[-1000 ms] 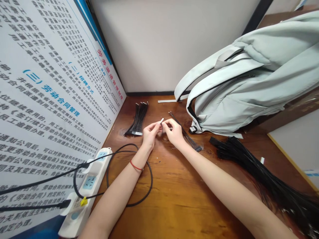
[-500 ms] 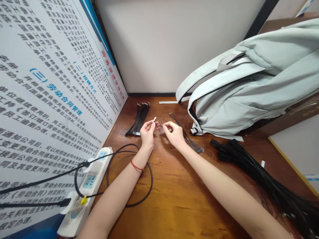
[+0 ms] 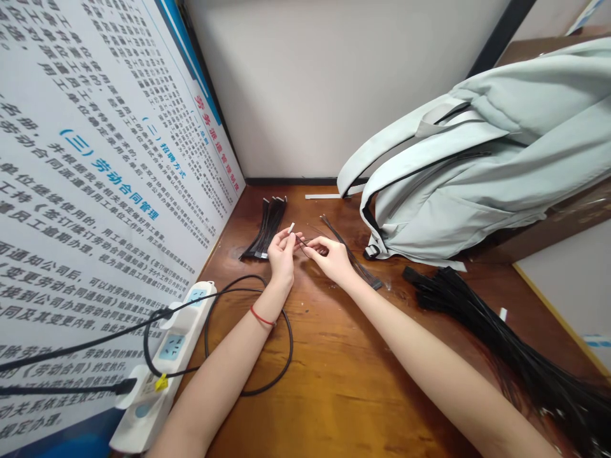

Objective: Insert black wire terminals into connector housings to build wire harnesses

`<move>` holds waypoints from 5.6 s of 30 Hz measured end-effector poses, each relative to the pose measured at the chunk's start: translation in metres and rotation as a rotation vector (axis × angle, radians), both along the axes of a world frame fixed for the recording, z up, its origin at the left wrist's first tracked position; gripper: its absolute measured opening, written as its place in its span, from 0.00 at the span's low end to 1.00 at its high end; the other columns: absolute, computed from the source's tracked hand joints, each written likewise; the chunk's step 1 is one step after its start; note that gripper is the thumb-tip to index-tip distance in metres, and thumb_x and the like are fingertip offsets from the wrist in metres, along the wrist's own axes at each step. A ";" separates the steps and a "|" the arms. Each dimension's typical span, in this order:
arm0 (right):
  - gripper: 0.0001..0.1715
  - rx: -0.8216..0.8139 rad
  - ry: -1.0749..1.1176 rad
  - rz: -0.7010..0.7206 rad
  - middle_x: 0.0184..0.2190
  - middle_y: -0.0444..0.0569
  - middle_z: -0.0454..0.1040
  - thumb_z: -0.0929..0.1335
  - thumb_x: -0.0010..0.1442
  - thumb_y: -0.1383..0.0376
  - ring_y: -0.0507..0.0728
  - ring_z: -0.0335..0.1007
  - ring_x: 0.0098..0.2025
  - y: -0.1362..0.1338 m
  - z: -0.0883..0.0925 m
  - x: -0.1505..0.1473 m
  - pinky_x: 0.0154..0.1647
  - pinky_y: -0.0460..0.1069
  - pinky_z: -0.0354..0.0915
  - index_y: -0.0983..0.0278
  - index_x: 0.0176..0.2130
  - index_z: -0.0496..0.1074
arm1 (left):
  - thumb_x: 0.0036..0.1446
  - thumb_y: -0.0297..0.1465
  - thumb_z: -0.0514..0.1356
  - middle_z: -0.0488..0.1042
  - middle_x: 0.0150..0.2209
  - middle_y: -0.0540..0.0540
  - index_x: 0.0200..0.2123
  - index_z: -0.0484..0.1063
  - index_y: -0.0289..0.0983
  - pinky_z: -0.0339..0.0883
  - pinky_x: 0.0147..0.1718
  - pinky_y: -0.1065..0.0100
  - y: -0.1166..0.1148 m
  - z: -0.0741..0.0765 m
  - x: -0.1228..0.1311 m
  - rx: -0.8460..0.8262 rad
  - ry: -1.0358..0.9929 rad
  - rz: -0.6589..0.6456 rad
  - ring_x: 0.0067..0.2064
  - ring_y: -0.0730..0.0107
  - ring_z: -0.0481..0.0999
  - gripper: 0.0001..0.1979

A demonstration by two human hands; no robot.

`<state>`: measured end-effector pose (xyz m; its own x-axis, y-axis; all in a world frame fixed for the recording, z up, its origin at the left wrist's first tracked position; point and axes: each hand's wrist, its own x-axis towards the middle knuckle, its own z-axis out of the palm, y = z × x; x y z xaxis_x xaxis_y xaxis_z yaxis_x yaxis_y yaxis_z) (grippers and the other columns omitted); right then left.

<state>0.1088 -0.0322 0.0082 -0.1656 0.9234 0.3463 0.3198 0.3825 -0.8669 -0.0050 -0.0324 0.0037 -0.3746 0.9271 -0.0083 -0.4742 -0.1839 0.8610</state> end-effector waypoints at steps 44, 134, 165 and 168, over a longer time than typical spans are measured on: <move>0.10 -0.088 -0.644 -0.027 0.32 0.49 0.76 0.63 0.59 0.68 0.52 0.71 0.34 -0.005 0.052 0.061 0.38 0.46 0.63 0.66 0.34 0.74 | 0.38 0.37 0.68 0.76 0.24 0.47 0.28 0.74 0.32 0.68 0.34 0.68 -0.001 0.002 0.001 -0.008 -0.035 0.022 0.27 0.74 0.75 0.15; 0.11 -0.015 0.133 -0.084 0.27 0.46 0.73 0.65 0.55 0.58 0.54 0.67 0.29 0.024 0.000 -0.003 0.32 0.48 0.63 0.63 0.30 0.70 | 0.38 0.32 0.68 0.78 0.35 0.43 0.32 0.77 0.33 0.69 0.35 0.68 0.002 -0.006 0.002 -0.044 0.044 0.056 0.32 0.72 0.75 0.15; 0.10 -0.038 0.218 -0.019 0.29 0.47 0.71 0.66 0.54 0.58 0.54 0.68 0.30 0.021 -0.007 -0.012 0.33 0.50 0.66 0.63 0.31 0.67 | 0.31 0.29 0.71 0.79 0.31 0.42 0.28 0.77 0.31 0.71 0.41 0.59 -0.002 0.002 0.004 -0.105 -0.042 0.012 0.30 0.68 0.78 0.15; 0.10 -0.033 0.204 -0.031 0.29 0.47 0.71 0.66 0.54 0.58 0.54 0.67 0.30 0.020 -0.006 -0.011 0.32 0.49 0.65 0.63 0.31 0.68 | 0.31 0.29 0.71 0.79 0.32 0.41 0.29 0.77 0.31 0.71 0.42 0.58 -0.001 0.001 0.004 -0.086 -0.035 -0.005 0.33 0.66 0.78 0.16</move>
